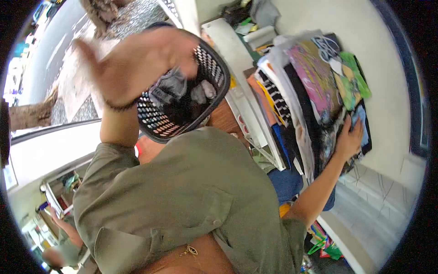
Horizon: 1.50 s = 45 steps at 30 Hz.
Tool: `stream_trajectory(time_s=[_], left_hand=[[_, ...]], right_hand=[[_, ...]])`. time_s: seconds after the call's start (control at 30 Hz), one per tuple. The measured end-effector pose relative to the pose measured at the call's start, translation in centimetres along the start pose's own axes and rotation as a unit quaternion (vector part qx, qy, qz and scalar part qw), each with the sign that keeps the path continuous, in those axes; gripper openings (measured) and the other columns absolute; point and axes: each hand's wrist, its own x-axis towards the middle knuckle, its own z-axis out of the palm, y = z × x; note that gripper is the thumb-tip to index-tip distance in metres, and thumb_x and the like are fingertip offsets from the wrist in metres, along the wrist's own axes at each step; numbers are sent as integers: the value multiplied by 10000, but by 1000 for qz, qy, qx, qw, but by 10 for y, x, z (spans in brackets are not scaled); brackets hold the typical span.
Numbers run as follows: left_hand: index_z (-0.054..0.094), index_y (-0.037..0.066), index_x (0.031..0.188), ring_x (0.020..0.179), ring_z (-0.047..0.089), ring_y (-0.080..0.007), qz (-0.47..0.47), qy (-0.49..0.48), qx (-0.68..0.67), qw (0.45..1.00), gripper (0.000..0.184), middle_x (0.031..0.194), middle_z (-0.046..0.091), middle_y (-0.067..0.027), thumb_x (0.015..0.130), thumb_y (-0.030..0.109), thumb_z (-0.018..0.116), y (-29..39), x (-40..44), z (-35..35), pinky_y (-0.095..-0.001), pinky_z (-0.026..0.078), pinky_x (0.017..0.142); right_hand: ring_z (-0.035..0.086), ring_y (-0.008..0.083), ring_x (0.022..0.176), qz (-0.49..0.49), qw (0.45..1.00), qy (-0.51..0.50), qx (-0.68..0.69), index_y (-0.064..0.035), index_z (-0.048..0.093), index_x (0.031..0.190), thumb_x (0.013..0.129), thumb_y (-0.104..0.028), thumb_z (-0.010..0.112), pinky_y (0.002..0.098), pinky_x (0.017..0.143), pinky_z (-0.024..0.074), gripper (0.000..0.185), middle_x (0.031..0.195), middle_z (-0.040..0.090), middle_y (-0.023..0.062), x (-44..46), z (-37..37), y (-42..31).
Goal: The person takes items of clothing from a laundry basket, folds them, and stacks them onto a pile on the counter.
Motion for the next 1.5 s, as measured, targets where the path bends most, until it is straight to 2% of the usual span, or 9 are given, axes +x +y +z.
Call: stream_trajectory(time_s=[0.13,0.37,0.5,0.8,1.07,1.23,1.33,1.4,1.5], left_hand=[[567,19,1270,1031,597,-183,-321,312,404,798,552,1178,640,-88,971,457,412,-59,-98,-135,-352,437,948],[544,86,1305,1120,609,-313,-766,5,555,325,669,1185,641,-189,779,464,710,-199,-277,-239,-439,484,936],[582,79,1266,1115,612,-320,-822,-25,509,255,599,1203,636,-175,785,410,718,-223,-337,-216,-437,497,922],[706,61,1059,1008,665,-300,-727,61,595,337,424,1085,689,-162,783,382,733,-139,-251,-197,-426,538,833],[658,-38,919,674,612,-181,-416,263,494,717,490,726,655,-98,913,450,607,-116,-124,-87,-344,499,668],[607,3,1159,881,640,-167,-322,293,266,860,304,944,684,-119,916,185,623,-150,-77,14,-307,500,792],[612,76,1168,954,646,-250,-180,251,399,863,301,1078,650,-145,869,46,596,-127,-55,44,-329,501,834],[650,89,1100,961,626,-337,-118,207,546,803,286,1080,623,-150,827,16,600,-122,-64,34,-377,513,818],[667,117,1083,995,612,-329,-97,66,564,817,303,1186,589,-169,785,64,671,-106,-61,38,-394,506,811]], right_hand=[[504,323,1244,-6,999,11,31,-100,533,1341,911,-578,484,468,1021,366,645,1357,541,129,5,15,16],[545,336,1195,41,996,-6,75,-89,571,1304,904,-534,537,390,992,404,599,1320,569,148,6,12,13],[568,339,1165,42,994,3,97,-68,573,1296,899,-514,562,373,977,422,598,1284,590,167,2,11,15],[526,336,1219,17,994,4,112,-32,566,1291,886,-491,593,384,1025,383,612,1326,557,177,2,7,10],[420,280,1314,-135,945,74,290,-15,525,1321,860,-218,701,388,1098,294,534,1404,471,156,-46,-76,-102],[454,269,1285,-227,757,-233,567,-20,298,1449,680,-83,818,364,1082,340,930,1325,521,164,-130,-75,-212],[614,229,1051,113,460,-464,748,-100,382,1411,757,-14,728,357,748,598,745,1242,550,94,-140,-86,-228],[646,227,978,171,388,-484,766,-113,395,1403,773,15,697,358,680,619,711,1208,565,70,-136,-89,-224],[634,167,951,84,546,-372,746,-79,549,1278,780,49,680,291,698,581,530,1142,625,38,-133,-74,-202]])
